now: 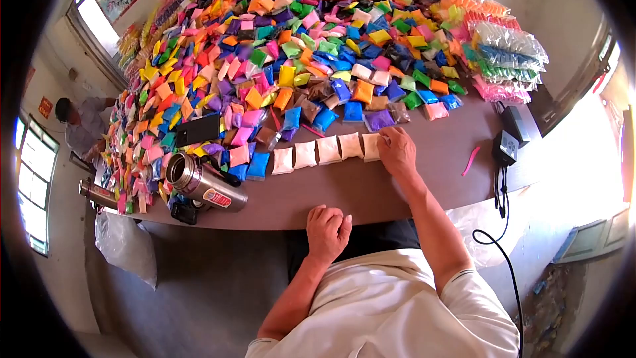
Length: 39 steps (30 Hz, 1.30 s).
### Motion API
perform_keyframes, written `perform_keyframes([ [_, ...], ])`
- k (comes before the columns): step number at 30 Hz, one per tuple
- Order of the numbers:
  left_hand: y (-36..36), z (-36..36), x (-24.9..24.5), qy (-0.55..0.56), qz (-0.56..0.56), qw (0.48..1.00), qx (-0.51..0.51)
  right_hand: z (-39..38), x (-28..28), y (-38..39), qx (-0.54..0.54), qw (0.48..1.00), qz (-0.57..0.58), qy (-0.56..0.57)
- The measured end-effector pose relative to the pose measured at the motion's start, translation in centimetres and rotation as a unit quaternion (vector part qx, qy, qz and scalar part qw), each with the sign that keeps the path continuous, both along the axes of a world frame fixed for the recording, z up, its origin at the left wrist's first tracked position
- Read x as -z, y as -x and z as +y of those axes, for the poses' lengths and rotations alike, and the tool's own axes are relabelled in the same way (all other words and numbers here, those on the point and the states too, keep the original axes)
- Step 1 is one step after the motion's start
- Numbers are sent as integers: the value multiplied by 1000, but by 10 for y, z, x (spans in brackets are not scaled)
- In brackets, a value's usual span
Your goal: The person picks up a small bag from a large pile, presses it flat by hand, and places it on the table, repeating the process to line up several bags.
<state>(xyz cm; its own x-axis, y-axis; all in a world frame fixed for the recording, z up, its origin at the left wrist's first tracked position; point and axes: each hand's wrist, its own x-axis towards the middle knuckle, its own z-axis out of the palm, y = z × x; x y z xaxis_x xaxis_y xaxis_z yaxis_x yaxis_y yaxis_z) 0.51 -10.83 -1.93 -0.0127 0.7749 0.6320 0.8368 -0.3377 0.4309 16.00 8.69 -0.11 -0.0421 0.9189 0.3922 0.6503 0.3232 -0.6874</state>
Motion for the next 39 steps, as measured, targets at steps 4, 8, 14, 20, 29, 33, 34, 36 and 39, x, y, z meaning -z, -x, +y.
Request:
perform_keyframes([
  [4,0,0,0,2,-1,1000,-2,12,5,-1,-10,1000,-10,-10],
  [8,0,1,0,-10,7,1000,-1,21,3,1,-8,1000,-6,-27],
  [14,1,0,0,-8,9,1000,0,39,-3,24,-67,993,-5,-101],
  [20,1,-2,-1,-3,-4,1000,-9,72,-9,72,-190,974,-32,-119],
  [29,2,-4,-3,3,-35,999,7,96,-11,111,-116,965,-229,-58],
  [33,3,-5,0,11,-33,999,12,101,-9,112,-104,955,-269,-68],
  [34,3,-5,-1,23,-35,999,13,103,-8,111,-104,955,-269,-68],
  [36,3,-5,-4,11,-32,999,13,107,-3,107,-133,952,-256,-99],
  [39,3,-4,0,2,-31,999,11,104,-7,96,-152,953,-217,-149],
])
